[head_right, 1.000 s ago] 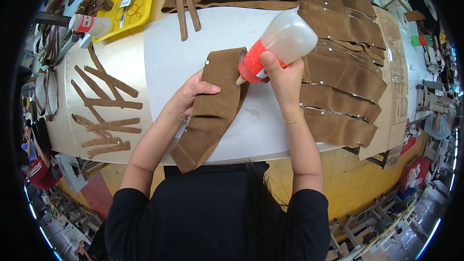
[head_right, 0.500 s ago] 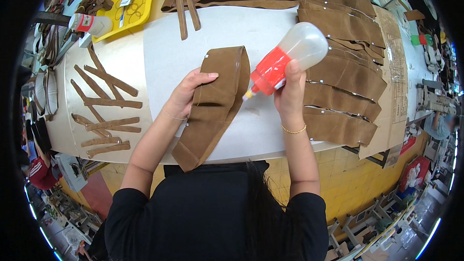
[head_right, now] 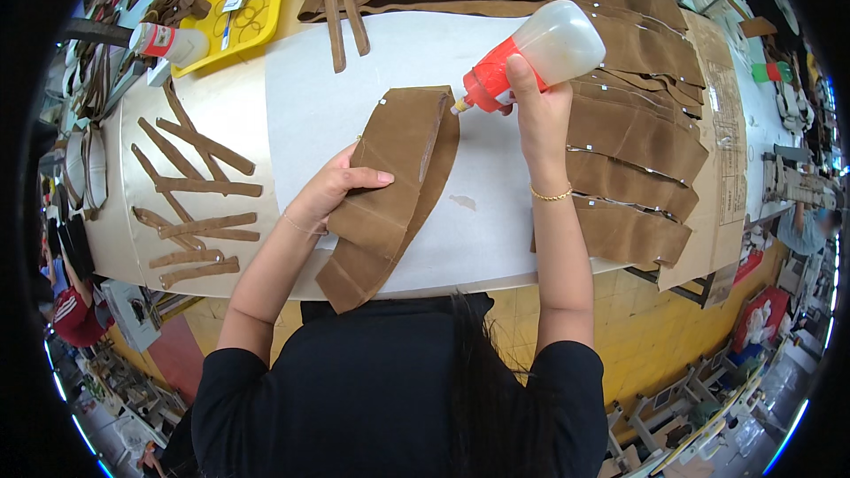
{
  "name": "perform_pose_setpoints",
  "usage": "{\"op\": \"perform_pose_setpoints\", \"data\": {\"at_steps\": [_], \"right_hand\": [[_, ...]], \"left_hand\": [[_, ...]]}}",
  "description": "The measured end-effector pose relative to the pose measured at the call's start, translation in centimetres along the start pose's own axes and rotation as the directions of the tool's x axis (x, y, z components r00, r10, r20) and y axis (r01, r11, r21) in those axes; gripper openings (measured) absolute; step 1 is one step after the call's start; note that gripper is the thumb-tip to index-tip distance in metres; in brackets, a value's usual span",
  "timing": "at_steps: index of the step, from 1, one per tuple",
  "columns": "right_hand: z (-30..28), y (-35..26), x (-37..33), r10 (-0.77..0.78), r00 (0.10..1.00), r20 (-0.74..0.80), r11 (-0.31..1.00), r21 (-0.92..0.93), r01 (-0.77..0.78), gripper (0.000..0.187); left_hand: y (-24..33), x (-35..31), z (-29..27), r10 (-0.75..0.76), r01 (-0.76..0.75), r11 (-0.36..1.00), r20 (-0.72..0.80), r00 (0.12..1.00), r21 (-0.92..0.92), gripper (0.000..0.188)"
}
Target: The person applies glue from a red-capped bottle along the edges of brown leather pieces and narrow leather strips on a white worktable. The person handles each piece one at a time, applies glue, and places the pieces back on the table.
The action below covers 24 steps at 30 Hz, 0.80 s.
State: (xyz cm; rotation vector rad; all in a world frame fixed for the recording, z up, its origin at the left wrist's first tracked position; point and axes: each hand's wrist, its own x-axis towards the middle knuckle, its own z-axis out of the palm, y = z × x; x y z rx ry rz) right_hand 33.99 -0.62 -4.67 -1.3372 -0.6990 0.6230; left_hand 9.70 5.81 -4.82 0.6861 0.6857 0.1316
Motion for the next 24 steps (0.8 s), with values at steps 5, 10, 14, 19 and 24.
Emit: {"op": "perform_pose_setpoints", "data": {"at_steps": [5, 10, 14, 19, 24], "right_hand": [[1.2, 0.4, -0.1, 0.019, 0.999, 0.037, 1.000, -0.003, -0.019, 0.046], [1.7, 0.7, -0.1, -0.002, 0.999, 0.053, 0.999, -0.043, 0.004, 0.048], [1.8, 0.8, -0.4, 0.005, 0.998, 0.059, 0.999, -0.038, -0.003, 0.048], [2.1, 0.7, -1.5, 0.034, 0.997, 0.064, 0.998, -0.048, -0.030, 0.050], [2.5, 0.5, -2.6, 0.004, 0.997, 0.083, 1.000, -0.012, -0.003, 0.052]], "left_hand": [[0.1, -0.7, 0.3, 0.030, -0.030, 0.998, -0.010, 1.000, -0.048, 0.061], [0.0, -1.0, 0.7, 0.051, -0.052, 0.996, -0.012, 0.999, -0.068, 0.061], [0.2, -1.0, 0.7, 0.051, -0.052, 0.997, -0.015, 0.999, -0.058, 0.061], [0.1, -1.0, 0.8, 0.058, -0.059, 0.996, -0.012, 0.998, -0.068, 0.062], [0.1, -1.0, 0.8, 0.057, -0.058, 0.996, -0.022, 0.998, -0.069, 0.061]]}}
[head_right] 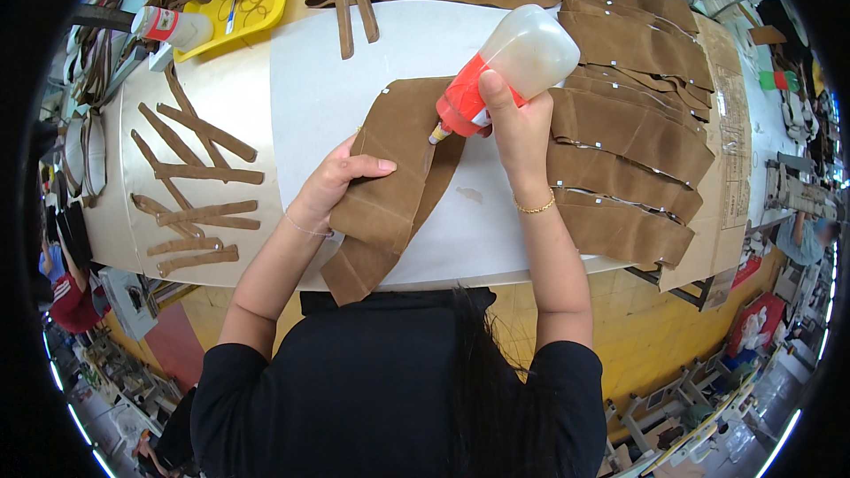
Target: The person applies glue from a red-capped bottle along the edges of brown leather pieces and narrow leather strips on a white worktable. The person handles each piece one at a time, applies glue, and places the pieces back on the table.
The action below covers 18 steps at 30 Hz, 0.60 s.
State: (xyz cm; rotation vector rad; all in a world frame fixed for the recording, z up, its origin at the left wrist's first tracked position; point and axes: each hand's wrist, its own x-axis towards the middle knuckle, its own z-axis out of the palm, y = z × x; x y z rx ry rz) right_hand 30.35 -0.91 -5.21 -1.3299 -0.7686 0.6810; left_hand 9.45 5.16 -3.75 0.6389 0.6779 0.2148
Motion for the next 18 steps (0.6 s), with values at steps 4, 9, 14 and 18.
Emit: {"op": "perform_pose_setpoints", "data": {"at_steps": [4, 9, 14, 18], "right_hand": [[0.2, -0.3, -0.9, -0.021, 1.000, 0.011, 0.999, 0.024, 0.021, 0.053], [0.3, -0.4, -2.0, -0.026, 1.000, -0.003, 0.999, 0.042, 0.026, 0.052], [0.2, -0.5, -2.9, -0.025, 0.999, 0.026, 0.997, 0.068, 0.023, 0.051], [0.2, -0.8, -3.5, -0.014, 0.999, 0.046, 0.996, 0.084, 0.011, 0.052]], "left_hand": [[0.0, 0.0, 0.1, 0.007, -0.007, 1.000, 0.002, 1.000, -0.025, 0.061], [-0.1, -0.1, 0.3, 0.010, -0.010, 0.999, 0.001, 1.000, -0.035, 0.060], [-0.1, 0.1, 0.2, 0.011, -0.012, 1.000, -0.007, 1.000, -0.020, 0.059], [-0.1, 0.2, 0.2, 0.011, -0.009, 0.999, 0.044, 0.999, -0.034, 0.058]]}}
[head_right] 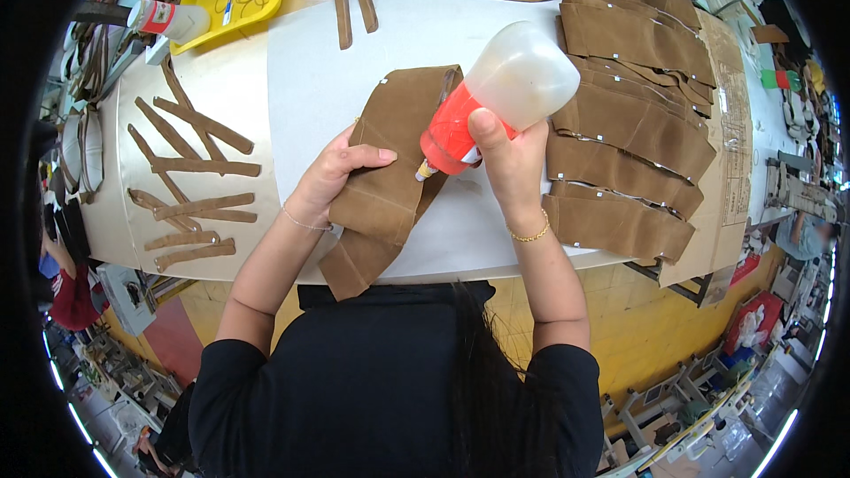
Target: The person applies glue from a red-capped bottle along the edges of brown leather pieces and narrow leather strips on a white worktable. The person handles each piece one at a time, applies glue, and places the pieces back on the table.
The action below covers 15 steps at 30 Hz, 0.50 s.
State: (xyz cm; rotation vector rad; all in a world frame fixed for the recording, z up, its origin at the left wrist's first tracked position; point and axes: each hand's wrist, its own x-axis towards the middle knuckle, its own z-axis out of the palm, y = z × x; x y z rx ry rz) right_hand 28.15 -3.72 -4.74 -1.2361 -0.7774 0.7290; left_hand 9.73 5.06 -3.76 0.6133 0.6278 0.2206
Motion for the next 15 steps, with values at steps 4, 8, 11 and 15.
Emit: {"op": "perform_pose_setpoints", "data": {"at_steps": [4, 8, 11, 15], "right_hand": [[0.1, -0.4, -0.7, 0.004, 1.000, -0.012, 1.000, 0.002, -0.004, 0.056], [0.0, -0.7, -1.3, 0.003, 1.000, 0.009, 1.000, -0.005, -0.003, 0.060], [-0.1, -0.7, -1.9, 0.007, 1.000, 0.028, 1.000, -0.022, -0.006, 0.062], [-0.4, -0.8, -2.3, 0.157, 0.988, 0.011, 0.966, 0.209, -0.156, 0.065]], "left_hand": [[0.0, 0.0, 0.2, 0.008, -0.008, 1.000, -0.020, 1.000, 0.004, 0.057], [-0.1, -0.1, 0.3, 0.009, -0.008, 1.000, -0.078, 0.997, 0.018, 0.054], [-0.4, 0.0, 0.1, -0.022, 0.024, 1.000, -0.127, 0.992, 0.014, 0.049], [-0.8, 0.6, -0.7, -0.143, 0.130, 0.979, -0.076, 0.987, -0.155, 0.039]]}}
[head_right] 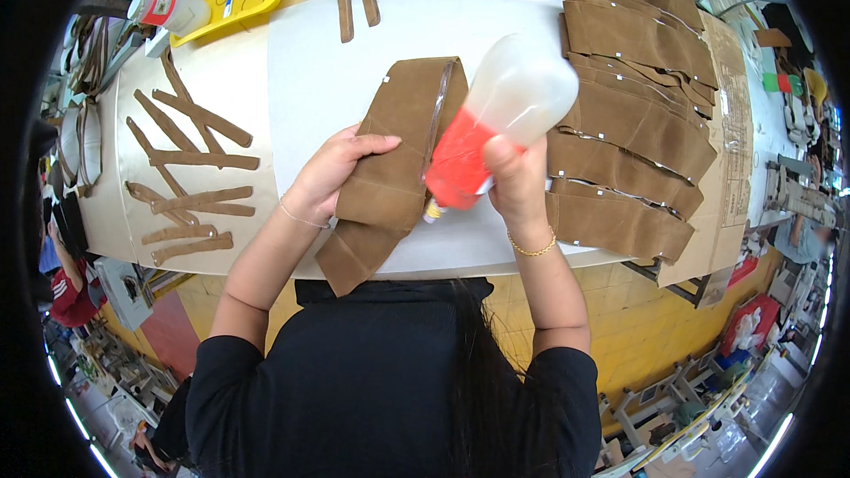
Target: The person applies glue from a red-capped bottle along the edges of brown leather pieces and narrow leather strips on a white worktable. The person handles each piece one at a time, applies glue, and places the pieces back on the table.
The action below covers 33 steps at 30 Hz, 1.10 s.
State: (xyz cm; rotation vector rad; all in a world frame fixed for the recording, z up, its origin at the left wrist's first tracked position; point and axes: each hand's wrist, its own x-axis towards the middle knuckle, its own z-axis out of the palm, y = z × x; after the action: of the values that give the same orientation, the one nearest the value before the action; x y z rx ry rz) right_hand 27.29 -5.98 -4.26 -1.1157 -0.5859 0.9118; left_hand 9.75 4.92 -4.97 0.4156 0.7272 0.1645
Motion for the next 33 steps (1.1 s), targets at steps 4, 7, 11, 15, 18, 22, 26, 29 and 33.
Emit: {"op": "perform_pose_setpoints", "data": {"at_steps": [4, 7, 11, 15, 18, 22, 26, 29, 33], "right_hand": [[-1.0, -0.9, 0.8, -0.038, 0.995, 0.094, 0.981, -0.184, 0.054, 0.067], [-0.8, -1.2, 0.9, -0.088, 0.980, 0.179, 0.960, -0.246, 0.131, 0.067], [-0.2, -1.7, 0.9, -0.069, 0.966, 0.248, 0.942, -0.304, 0.145, 0.070], [0.2, -2.0, 1.1, -0.060, 0.954, 0.292, 0.911, -0.375, 0.172, 0.066], [0.5, -1.9, 1.2, -0.077, 0.938, 0.337, 0.889, -0.403, 0.218, 0.059], [0.9, -1.8, 1.4, -0.122, 0.910, 0.397, 0.844, -0.441, 0.306, 0.055], [1.1, -2.1, 1.6, -0.161, 0.859, 0.487, 0.787, -0.462, 0.409, 0.054], [0.6, -2.8, 1.9, -0.151, 0.856, 0.495, 0.748, -0.509, 0.427, 0.054], [-0.5, -3.2, 2.0, -0.026, 0.967, 0.254, 0.952, -0.290, 0.102, 0.065]], "left_hand": [[0.1, 0.3, -0.8, -0.153, 0.166, 0.963, 0.076, 0.985, -0.212, 0.034], [0.1, 0.3, -0.7, -0.170, 0.183, 0.954, 0.072, 0.983, -0.236, 0.033], [0.4, 0.0, -0.2, -0.162, 0.170, 0.965, 0.055, 0.985, -0.200, 0.033], [0.7, -0.3, 0.2, -0.142, 0.146, 0.977, 0.036, 0.989, -0.158, 0.033], [0.8, -0.2, 0.4, -0.152, 0.159, 0.973, 0.055, 0.987, -0.167, 0.032], [0.6, -0.1, 0.4, -0.136, 0.133, 0.984, -0.022, 0.990, -0.118, 0.033], [0.7, 0.0, 0.1, -0.155, 0.152, 0.983, -0.016, 0.988, -0.107, 0.035], [0.6, 0.0, -0.1, -0.188, 0.189, 0.969, 0.020, 0.982, -0.157, 0.035], [0.7, -0.2, -0.2, -0.227, 0.238, 0.948, 0.074, 0.971, -0.214, 0.035]]}}
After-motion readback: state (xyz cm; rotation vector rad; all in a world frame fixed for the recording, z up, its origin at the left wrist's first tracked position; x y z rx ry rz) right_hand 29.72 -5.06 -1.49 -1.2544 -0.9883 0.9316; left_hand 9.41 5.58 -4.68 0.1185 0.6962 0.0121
